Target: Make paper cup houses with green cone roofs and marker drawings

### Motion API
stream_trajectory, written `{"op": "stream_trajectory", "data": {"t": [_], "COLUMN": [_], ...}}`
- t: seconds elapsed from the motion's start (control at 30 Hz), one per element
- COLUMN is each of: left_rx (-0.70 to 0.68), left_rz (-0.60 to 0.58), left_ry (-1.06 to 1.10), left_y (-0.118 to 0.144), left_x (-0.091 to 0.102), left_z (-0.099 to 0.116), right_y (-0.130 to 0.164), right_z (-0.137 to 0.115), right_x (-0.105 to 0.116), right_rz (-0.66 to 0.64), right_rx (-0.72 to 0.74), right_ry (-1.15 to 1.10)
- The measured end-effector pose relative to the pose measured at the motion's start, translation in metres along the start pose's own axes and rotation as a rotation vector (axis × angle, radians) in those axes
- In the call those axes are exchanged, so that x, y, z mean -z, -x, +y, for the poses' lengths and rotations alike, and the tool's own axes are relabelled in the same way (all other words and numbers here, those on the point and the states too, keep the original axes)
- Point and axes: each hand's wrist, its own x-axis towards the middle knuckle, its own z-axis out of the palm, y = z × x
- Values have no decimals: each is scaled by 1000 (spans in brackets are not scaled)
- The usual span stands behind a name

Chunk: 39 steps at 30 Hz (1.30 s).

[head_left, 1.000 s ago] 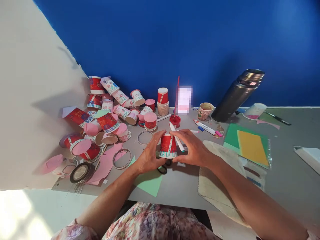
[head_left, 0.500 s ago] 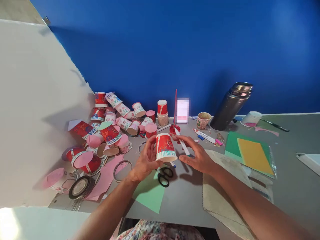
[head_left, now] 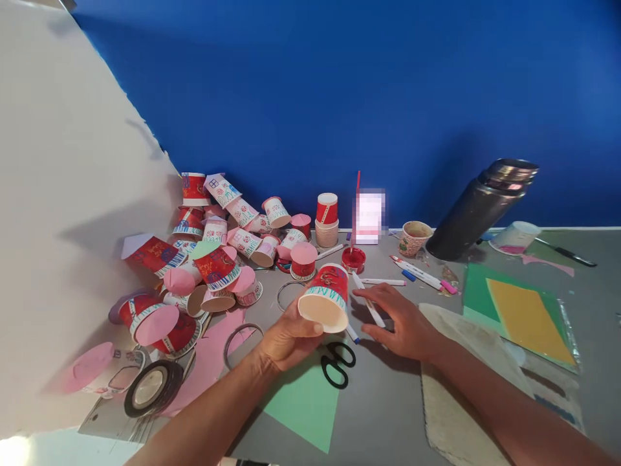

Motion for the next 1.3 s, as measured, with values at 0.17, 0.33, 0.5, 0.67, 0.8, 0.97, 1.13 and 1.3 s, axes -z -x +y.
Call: {"op": "stream_trajectory", "data": {"t": [0.17,0.33,0.5,0.67,0.8,0.97,1.13,1.3], "left_rx": [140,198,76,-231,-366,-343,-291,-366], "left_rz": [-10,-22,7,110,253,202,211,231], "left_ry": [173,215,97,-414,-815,-665,-667,-841], "left_y": [3,3,1,-1,-3,-9,-13,-23], "left_x": [3,-1,-4,-3,1,4,-9,-12], "left_z": [-10,-12,-13,-20,-27,-27,-16,-21], "right_y": [2,4,7,5,-1,-2,0,-3], "right_z": [8,14,15,13,5,4,8,9], "right_x": [-2,-2,-1,2,4,-2,-5,-2], "right_rz": [2,3,22,61,62,-31,-163,-197], "right_rx": [-10,0,1,-36,-57,-56,-76,-126], "right_ry": [22,-17,-135,-87,-28,39,88,141]}}
